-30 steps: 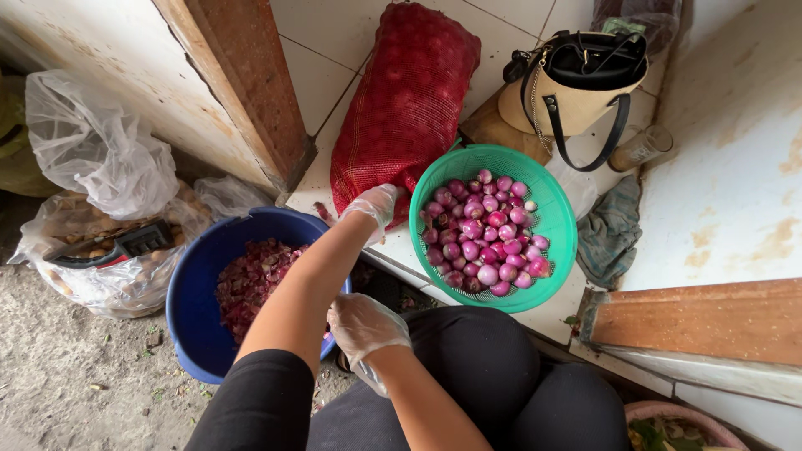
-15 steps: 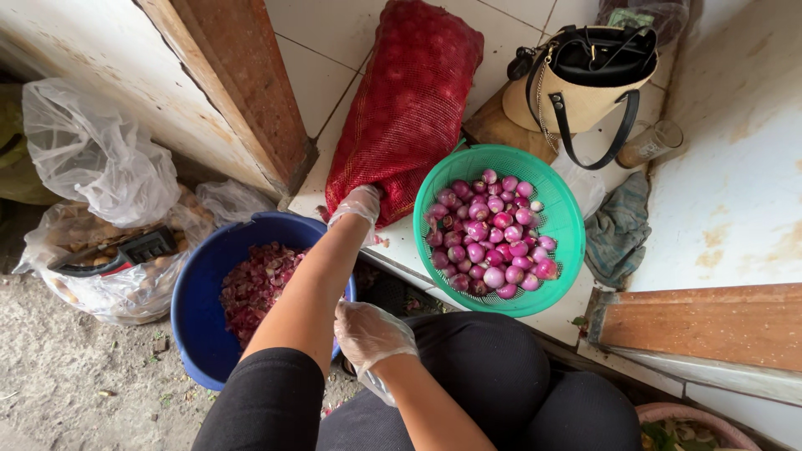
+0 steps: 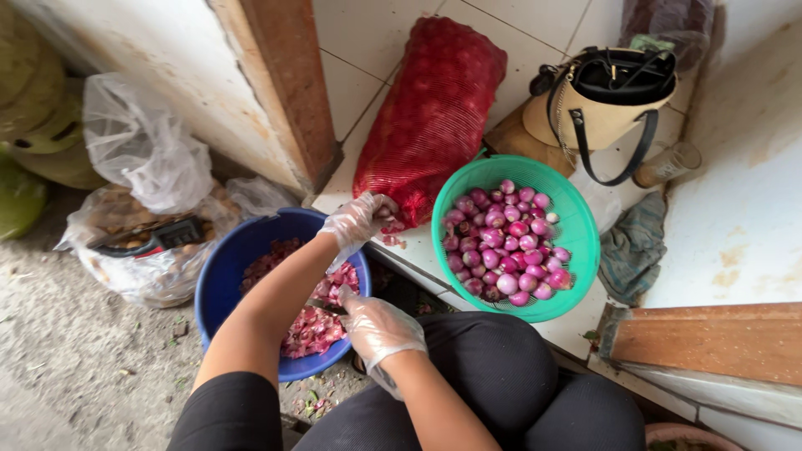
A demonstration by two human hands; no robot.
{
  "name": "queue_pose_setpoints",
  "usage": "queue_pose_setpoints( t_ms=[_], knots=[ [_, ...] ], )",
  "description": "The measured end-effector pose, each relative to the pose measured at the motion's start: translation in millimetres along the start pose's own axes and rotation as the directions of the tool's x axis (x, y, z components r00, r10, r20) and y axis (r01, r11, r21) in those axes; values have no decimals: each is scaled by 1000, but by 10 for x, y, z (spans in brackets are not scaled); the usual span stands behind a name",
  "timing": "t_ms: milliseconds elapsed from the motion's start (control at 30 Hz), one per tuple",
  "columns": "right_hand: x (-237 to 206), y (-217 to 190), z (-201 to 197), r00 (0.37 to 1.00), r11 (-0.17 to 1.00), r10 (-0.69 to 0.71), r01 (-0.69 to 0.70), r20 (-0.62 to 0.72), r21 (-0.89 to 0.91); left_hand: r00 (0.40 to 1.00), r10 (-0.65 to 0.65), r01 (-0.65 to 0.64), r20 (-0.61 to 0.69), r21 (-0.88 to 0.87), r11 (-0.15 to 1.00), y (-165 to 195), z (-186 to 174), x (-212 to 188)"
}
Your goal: The person sits cross-legged on the floor and peels red onions one by one using a small knife. Peeled onions are placed into a blue bowl, while unpeeled onions remain in a green basket.
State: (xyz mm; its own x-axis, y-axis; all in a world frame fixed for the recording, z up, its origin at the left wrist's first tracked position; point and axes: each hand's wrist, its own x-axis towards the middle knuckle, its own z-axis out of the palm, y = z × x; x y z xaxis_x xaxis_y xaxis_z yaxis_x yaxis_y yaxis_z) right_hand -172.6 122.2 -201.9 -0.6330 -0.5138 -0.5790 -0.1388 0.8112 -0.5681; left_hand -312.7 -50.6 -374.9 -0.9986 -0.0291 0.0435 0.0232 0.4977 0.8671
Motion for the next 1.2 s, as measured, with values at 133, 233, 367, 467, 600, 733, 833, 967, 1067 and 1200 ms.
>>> queue_pose_setpoints(
  t_ms=[133,233,367,467,600,733,833,967,1067,1200],
  knots=[
    [-45,28,83,989,976,-143,136,-28,-173,999,-19,14,-40,-120,993,83,-348,-417],
    [-8,59,173,991,970,-135,131,-6,-205,991,32,-59,-127,-212,976,90,-590,-817],
    [-3,127,278,981,972,-168,148,-98,-182,952,-295,280,-85,-153,948,80,-829,-1426],
    [-15,142,326,982,977,-136,111,-130,-184,938,-334,311,-94,-197,930,80,-898,-1890],
    [-85,156,382,985,976,-85,51,-153,-209,881,-463,284,-98,-674,682,32,-786,-2408],
    [-37,256,497,963,984,-148,120,-225,-136,892,-438,214,-113,-748,628,-103,-755,-2560],
    [104,372,644,989,995,-77,84,-125,50,929,-353,130,-107,-800,585,-81,-788,-2660],
    [338,402,838,903,674,-401,404,-153,618,914,-373,29,-158,-893,449,152,-747,-2862],
    [374,423,860,908,708,-379,407,-177,577,932,-331,-28,-151,-937,349,488,-693,-2927],
    [255,455,835,707,603,-616,707,-349,369,971,-163,-106,-178,-921,374,882,-657,-2963]
  ],
)
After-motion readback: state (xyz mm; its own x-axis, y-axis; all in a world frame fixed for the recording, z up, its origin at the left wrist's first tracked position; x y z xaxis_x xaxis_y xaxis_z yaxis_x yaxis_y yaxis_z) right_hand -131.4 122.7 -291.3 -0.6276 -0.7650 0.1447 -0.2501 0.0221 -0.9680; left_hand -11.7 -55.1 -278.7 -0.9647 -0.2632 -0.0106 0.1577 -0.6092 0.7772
